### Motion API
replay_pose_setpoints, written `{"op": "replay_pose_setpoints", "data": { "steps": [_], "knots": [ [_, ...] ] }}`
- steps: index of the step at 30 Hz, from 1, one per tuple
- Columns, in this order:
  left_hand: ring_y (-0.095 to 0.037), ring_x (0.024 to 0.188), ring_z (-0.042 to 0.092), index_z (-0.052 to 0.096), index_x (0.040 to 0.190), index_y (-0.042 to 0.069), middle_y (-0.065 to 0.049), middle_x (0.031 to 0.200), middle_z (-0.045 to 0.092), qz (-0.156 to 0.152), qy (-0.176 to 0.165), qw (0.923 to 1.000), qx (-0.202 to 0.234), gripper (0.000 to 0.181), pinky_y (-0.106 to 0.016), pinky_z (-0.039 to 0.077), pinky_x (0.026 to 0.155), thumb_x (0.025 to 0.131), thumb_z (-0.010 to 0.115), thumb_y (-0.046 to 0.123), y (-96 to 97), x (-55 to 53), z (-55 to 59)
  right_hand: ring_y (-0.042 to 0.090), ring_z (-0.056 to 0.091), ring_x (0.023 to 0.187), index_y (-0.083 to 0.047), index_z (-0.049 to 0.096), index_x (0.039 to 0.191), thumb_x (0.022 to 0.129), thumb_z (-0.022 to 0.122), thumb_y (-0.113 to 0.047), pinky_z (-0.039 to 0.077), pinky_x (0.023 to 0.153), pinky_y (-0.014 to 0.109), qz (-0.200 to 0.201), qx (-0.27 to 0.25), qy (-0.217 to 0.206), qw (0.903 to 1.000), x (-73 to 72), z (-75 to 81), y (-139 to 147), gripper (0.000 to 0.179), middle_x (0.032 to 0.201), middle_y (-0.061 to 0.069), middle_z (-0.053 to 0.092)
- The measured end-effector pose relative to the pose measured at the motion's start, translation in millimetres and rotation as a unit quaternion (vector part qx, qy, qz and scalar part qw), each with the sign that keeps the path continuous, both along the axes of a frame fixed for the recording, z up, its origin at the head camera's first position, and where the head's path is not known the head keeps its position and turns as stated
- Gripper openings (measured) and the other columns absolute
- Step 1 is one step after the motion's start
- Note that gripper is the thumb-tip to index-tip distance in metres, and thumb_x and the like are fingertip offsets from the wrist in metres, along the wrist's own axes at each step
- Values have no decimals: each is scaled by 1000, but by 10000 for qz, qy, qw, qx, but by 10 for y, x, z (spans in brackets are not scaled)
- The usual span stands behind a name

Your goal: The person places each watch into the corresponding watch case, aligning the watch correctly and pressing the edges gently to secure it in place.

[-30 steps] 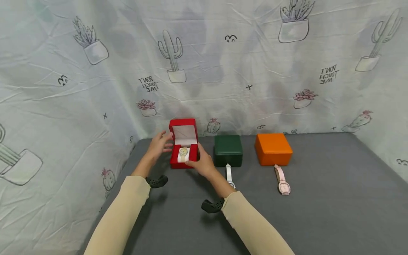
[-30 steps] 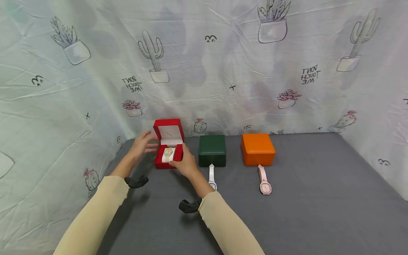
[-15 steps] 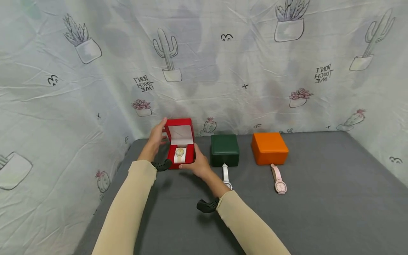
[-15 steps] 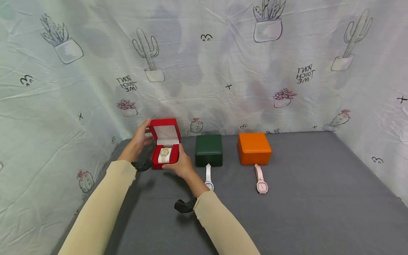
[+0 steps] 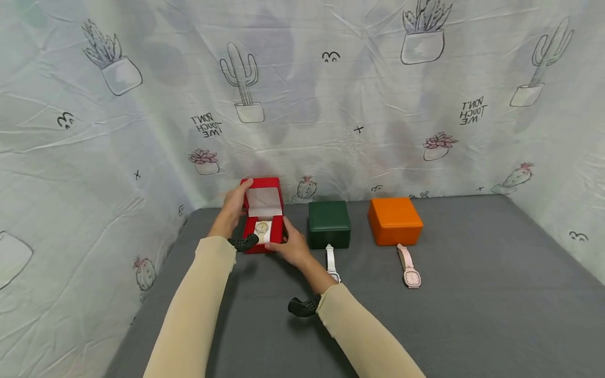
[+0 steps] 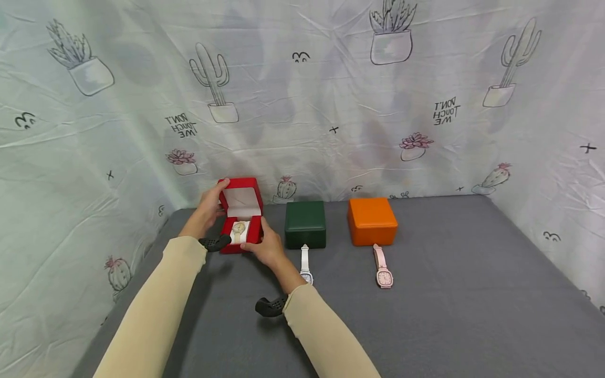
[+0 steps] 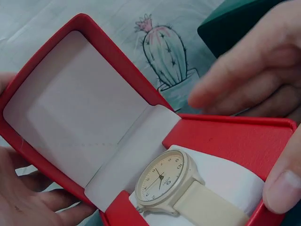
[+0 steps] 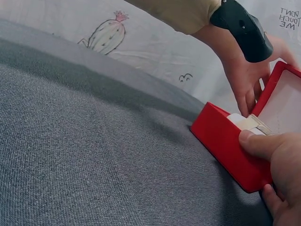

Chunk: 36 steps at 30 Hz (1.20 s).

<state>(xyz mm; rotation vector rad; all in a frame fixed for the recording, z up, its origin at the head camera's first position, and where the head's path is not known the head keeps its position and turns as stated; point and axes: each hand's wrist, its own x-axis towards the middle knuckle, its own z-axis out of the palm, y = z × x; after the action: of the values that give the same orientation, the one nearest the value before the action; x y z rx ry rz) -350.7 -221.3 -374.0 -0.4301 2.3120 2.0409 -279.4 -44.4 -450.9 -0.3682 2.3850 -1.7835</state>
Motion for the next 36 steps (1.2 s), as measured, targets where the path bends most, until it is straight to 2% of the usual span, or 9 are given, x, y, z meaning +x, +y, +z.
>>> {"op": "replay_pose_setpoints", "data": {
  "steps": [4,8,13,17,25,36],
  "knots": [
    [-32,130,44,41,141,6,-13,142,43,35,100,9999,7,71,-51,34,113,91,52,54,1,11,-22,25,48,132,-10,23,154,85,74,-21,45,106,39,-21,137,114,9998,-2,6,3,86,150,11,44],
    [-32,129,43,45,136,1,-16,140,43,6,355,9993,-79,70,-50,35,113,91,50,55,17,6,-51,24,48,133,-9,26,153,85,74,-21,45,106,39,-55,82,228,9997,-29,34,19,84,150,10,43],
    [-31,127,44,44,134,-1,-16,137,44,-123,587,9981,-109,70,-49,35,113,92,51,55,11,10,-66,23,47,134,-10,27,153,85,75,-21,44,108,39,-62,64,262,9996,-71,33,18,83,150,10,44],
    [-31,125,45,44,136,-1,-16,136,45,-260,667,9974,-15,69,-49,36,113,93,51,52,-19,37,-89,23,48,133,-12,28,152,85,74,-21,44,107,38,-65,108,237,9996,-70,15,8,82,150,9,44],
    [-34,136,40,37,144,3,-18,146,40,-597,786,9951,-83,68,-50,29,117,95,49,49,-101,92,-156,25,46,134,-12,27,153,85,75,-21,44,107,38,-109,118,68,9998,-47,41,-10,84,152,9,41],
    [-35,125,46,43,131,-2,-22,135,47,-831,938,9919,-216,52,-50,32,115,95,49,34,-142,193,-222,24,46,135,-11,29,152,84,76,-22,43,108,38,-114,56,111,9999,-65,-48,-20,83,151,9,43]
  ]
}}
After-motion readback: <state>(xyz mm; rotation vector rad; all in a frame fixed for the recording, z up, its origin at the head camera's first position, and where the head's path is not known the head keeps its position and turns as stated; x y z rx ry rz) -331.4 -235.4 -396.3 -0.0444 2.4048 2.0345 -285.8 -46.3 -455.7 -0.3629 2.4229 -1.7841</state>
